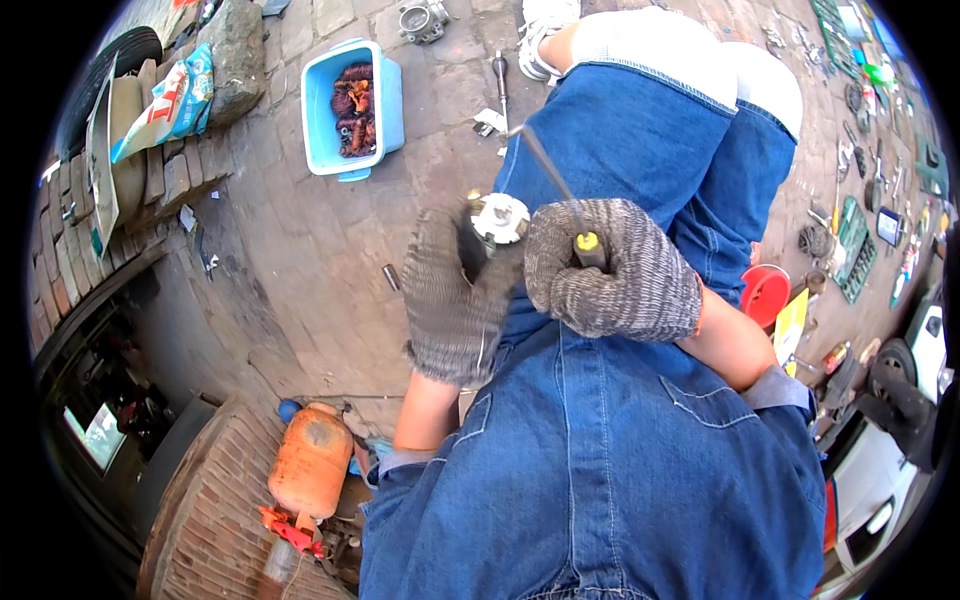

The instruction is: The person sits on the ground and uses a screwdriver to manipulate the internal components of a small electric motor. They repeatedly insert the tool into the motor housing, turn it, and inspect the assembly while holding the motor with gloved hands.

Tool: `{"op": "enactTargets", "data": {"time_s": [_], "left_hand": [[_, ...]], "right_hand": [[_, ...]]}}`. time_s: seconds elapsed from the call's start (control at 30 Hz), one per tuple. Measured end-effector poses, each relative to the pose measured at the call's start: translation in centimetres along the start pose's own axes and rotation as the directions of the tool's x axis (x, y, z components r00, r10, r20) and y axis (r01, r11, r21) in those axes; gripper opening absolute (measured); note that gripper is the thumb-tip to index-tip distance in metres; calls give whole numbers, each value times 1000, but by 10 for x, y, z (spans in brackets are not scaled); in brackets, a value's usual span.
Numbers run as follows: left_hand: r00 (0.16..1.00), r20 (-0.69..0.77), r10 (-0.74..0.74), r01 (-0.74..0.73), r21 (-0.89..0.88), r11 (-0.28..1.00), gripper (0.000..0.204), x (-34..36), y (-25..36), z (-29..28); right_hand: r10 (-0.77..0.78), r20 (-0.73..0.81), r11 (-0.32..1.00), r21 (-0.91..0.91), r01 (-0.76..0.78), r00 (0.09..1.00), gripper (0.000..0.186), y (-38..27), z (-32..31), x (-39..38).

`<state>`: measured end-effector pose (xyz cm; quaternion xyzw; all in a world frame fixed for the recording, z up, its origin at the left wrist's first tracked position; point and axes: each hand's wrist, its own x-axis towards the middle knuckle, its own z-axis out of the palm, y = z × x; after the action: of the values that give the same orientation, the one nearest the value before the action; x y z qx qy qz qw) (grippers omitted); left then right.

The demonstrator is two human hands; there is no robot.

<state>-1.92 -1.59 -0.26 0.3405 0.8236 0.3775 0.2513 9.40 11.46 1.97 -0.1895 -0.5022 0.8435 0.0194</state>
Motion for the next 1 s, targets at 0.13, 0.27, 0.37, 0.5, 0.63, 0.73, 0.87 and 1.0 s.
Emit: {"op": "enactTargets", "data": {"time_s": [0.13, 0.27, 0.37, 0.5, 0.63, 0.73, 0.87, 1.0], "left_hand": [[944, 208, -257, 331, -578, 746, 49, 0, -12, -10], [915, 223, -337, 402, -575, 712, 54, 8, -9, -15], [904, 339, -259, 426, -672, 606, 50, 7, -12, -14], [883, 432, -182, 467, -781, 414, 54, 5, -14, -15], [911, 374, -173, 412, -818, 402, 52, 7, -12, -15], [925, 311, -219, 372, -861, 347, 39, 7, -9, -15], [944, 171, -284, 293, -829, 476, 36, 8, -3, -12], [953, 31, -301, 206, -797, 568, 35, 9, -1, -2]], "right_hand": [[107, -95, 988, -97, -116, 990, 11, -16, -8, 4], [41, -22, 985, -167, -44, 999, 11, -14, -18, 4], [81, -28, 996, -41, -82, 996, 10, -17, -20, 1], [55, -81, 998, 7, -55, 995, 10, -21, -25, -6], [30, -105, 995, -97, -40, 994, 10, -24, -27, -10], [36, -97, 992, -118, -48, 995, 9, -26, -22, -11], [39, -72, 987, -156, -50, 997, 11, -24, -17, -12], [-106, -23, 971, -220, 98, 994, 15, -15, -14, -9]]}}
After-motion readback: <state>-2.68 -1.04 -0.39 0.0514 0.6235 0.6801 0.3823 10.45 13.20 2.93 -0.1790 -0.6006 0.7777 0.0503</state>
